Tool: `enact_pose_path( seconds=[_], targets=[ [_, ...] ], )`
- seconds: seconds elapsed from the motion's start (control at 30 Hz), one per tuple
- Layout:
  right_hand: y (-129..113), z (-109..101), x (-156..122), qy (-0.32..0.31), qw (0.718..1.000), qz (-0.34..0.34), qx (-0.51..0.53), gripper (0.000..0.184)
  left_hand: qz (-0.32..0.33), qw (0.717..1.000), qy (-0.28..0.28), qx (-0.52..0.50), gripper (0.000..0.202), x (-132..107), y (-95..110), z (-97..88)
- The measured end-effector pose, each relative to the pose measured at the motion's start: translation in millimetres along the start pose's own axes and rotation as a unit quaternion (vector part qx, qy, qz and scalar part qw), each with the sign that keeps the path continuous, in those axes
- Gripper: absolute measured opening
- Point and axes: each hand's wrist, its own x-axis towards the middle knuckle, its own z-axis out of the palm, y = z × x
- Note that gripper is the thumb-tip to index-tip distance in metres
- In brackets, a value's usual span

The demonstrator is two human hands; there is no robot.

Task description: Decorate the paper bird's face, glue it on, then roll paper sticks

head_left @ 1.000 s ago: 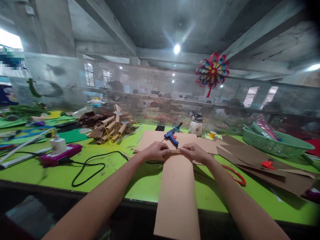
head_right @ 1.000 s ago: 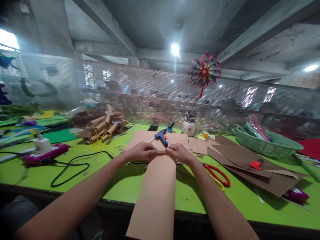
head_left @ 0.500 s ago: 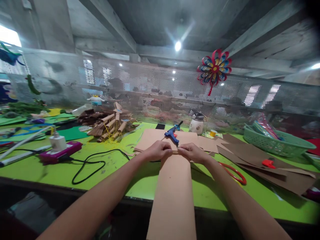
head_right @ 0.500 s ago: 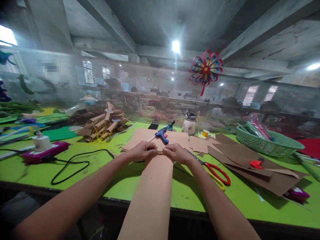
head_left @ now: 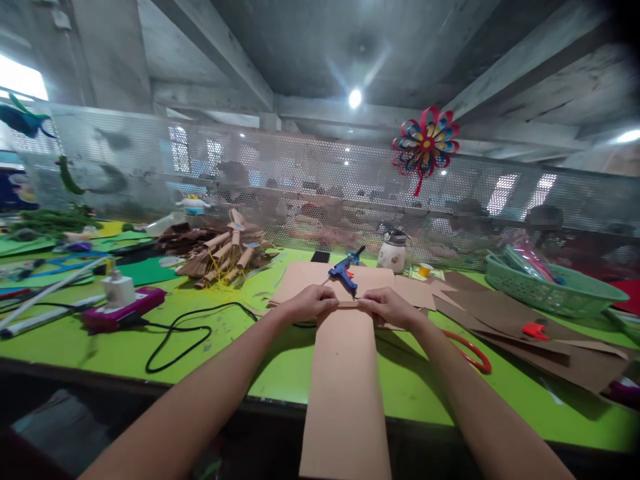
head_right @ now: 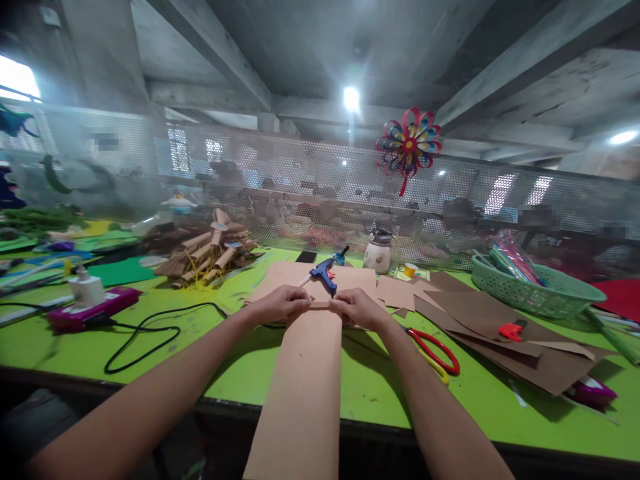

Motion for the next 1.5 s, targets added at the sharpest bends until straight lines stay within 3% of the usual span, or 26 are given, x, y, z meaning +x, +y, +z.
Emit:
enact_pose_path(
  seconds=[0.23, 0.47, 0.63, 0.8, 1.0, 1.13, 1.23, 1.37, 1.43, 1.5],
  targets=[
    [-3, -1, 0, 0.033, 0.999, -0.017, -0.012, 0.037, 0.026, 0.997, -0.051, -0.049, 0.037, 1, 1, 0.4],
    [-9, -2, -3, 0.024, 0.999, -0.035, 0.001, 0.037, 0.027, 0.999, -0.028, -0.028, 0.036, -1, 8, -2.1],
    [-10, 0, -1, 0.043, 0.997, -0.056, 0.013, 0.033, 0.008, 0.995, -0.051, -0.086, 0.037, -3, 10, -2.5],
    [-12, 5, 0, 0.06, 0.994, -0.028, 0.082, 0.032, 0.004, 0.991, -0.063, -0.118, 0.039, -3, 12, -1.8],
    [-17, 5, -2, 0.086, 0.992, -0.018, 0.089, 0.027, 0.03, 0.996, -0.011, -0.083, 0.039, 2, 10, 3.2],
    [-19, 4, -2, 0.102, 0.99, -0.034, 0.094, 0.027, 0.028, 0.993, 0.008, -0.114, 0.035, 5, 7, 3.3],
    [-21, 2, -4, 0.089, 0.98, -0.033, 0.177, 0.033, 0.028, 0.982, 0.005, -0.185, 0.031, 3, 7, 0.6],
    [-28, -2, -8, 0.089, 0.935, -0.045, 0.339, 0.038, 0.006, 0.941, -0.025, -0.339, 0.028, -3, 14, -0.1],
    [-31, -2, -10, 0.07, 0.933, -0.052, 0.349, 0.034, -0.001, 0.914, -0.054, -0.402, 0.028, -5, 17, 2.1],
    [-33, 0, -12, 0.013, 0.941, -0.057, 0.332, 0.044, -0.012, 0.902, -0.07, -0.425, 0.028, -6, 19, 5.8]
  ],
)
